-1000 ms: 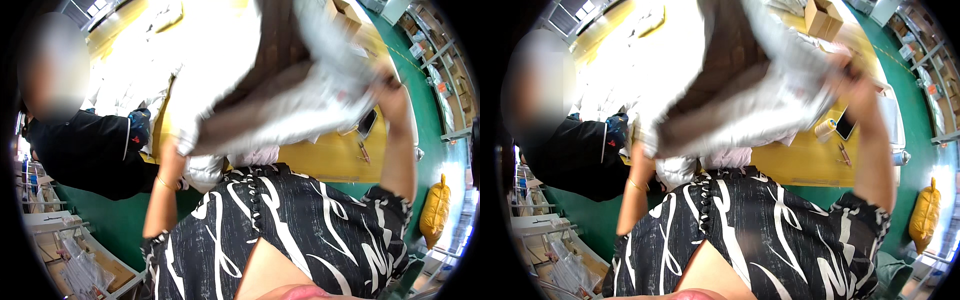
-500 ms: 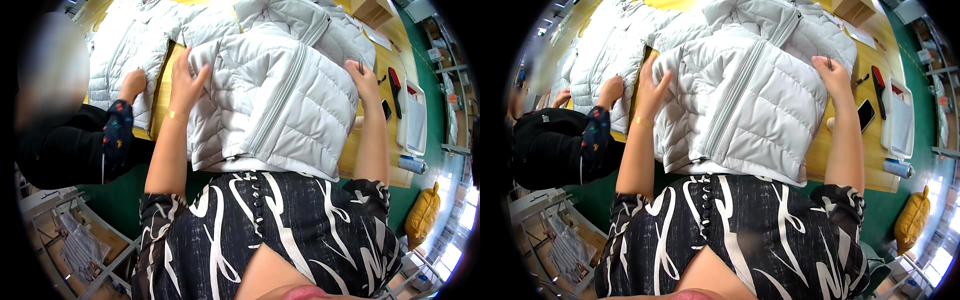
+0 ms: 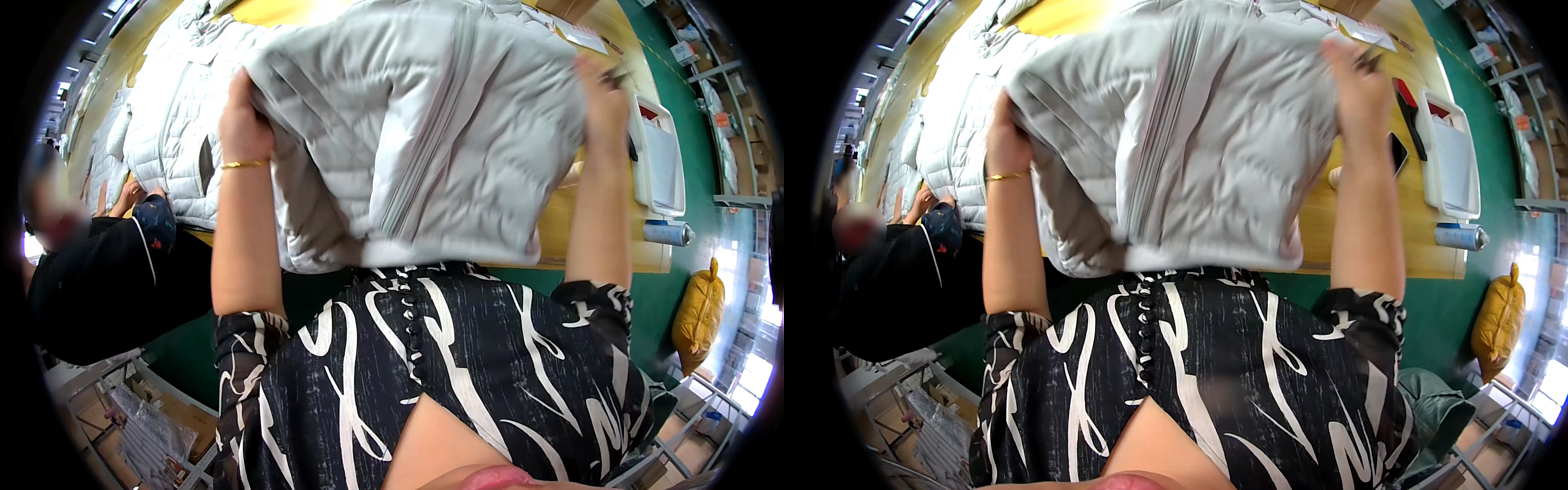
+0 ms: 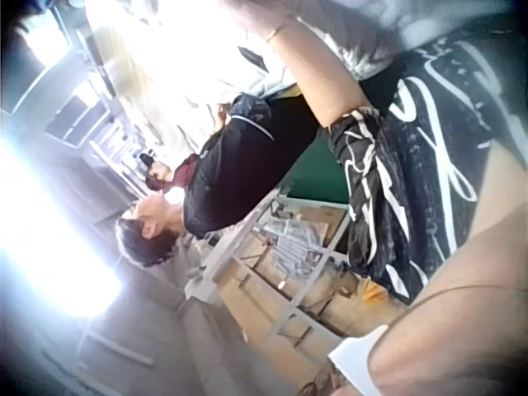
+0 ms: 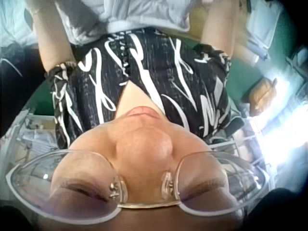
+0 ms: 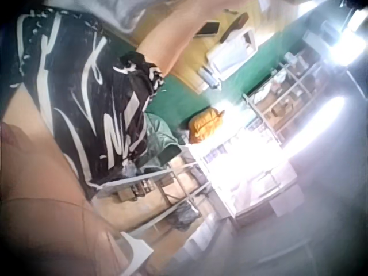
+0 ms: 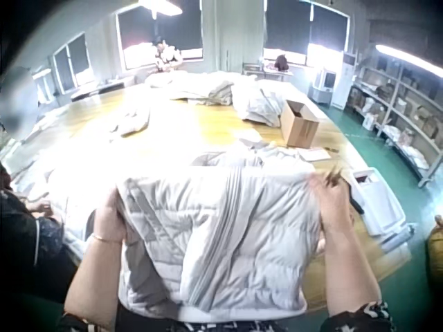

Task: The person uses a pair of small scissors to trim loose threads and excess fabric from a light gray puffer jacket. They manipulate the jacket to access different areas, including the zipper and seams, while working at a table in a busy workshop environment.

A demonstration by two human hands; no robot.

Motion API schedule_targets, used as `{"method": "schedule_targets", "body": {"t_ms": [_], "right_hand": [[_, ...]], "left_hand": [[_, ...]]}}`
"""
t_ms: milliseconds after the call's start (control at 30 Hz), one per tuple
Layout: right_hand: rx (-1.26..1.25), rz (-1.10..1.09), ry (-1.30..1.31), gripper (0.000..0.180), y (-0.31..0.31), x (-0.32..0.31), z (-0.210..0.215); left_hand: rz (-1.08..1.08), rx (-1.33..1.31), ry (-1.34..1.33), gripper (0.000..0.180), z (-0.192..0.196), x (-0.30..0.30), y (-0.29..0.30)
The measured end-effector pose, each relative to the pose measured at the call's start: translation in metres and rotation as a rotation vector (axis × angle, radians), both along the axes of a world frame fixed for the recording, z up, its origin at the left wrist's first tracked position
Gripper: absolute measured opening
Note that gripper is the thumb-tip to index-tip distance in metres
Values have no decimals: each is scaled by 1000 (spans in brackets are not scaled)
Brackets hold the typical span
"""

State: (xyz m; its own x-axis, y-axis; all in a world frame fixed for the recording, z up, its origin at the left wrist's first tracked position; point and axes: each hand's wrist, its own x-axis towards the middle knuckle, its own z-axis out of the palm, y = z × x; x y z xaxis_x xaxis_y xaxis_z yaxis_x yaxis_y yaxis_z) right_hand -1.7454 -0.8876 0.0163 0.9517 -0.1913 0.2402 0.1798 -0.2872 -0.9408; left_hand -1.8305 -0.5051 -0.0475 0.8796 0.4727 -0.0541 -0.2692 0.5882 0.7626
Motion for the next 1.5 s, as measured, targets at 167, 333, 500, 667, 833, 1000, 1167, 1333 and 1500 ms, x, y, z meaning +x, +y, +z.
{"method": "schedule_targets", "body": {"t_ms": [167, 333, 500, 667, 833, 1000, 1167, 1333, 1500], "right_hand": [[128, -154, -767, 11, -20, -13, 94], [-9, 605, -367, 18, -60, -66, -10], [-290, 574, 192, 24, -81, -111, -81], [-196, 152, 158, 23, -70, -64, -49], [-492, -11, 212, 33, -49, -7, -67], [-421, -16, 360, 39, -51, 33, -143], [68, 95, 465, 31, -36, 5, -132], [361, -8, -193, 28, -17, -25, -17], [-337, -124, -511, 28, 10, 53, 37]], "left_hand": [[164, 625, -529, 28, 84, -8, -2], [241, 1242, -81, 25, 3, -84, 9], [-669, 1548, 1016, 33, -88, -159, 9], [-151, 1711, 857, 28, 4, -129, -14], [45, 1612, 208, 34, 6, -45, -47], [41, 1509, 328, 52, -54, 4, -37], [-243, 1058, 514, 35, -56, -13, -47], [279, 499, 5, 16, 29, -26, -46], [427, 920, 16, 25, 60, 24, -37]]}}
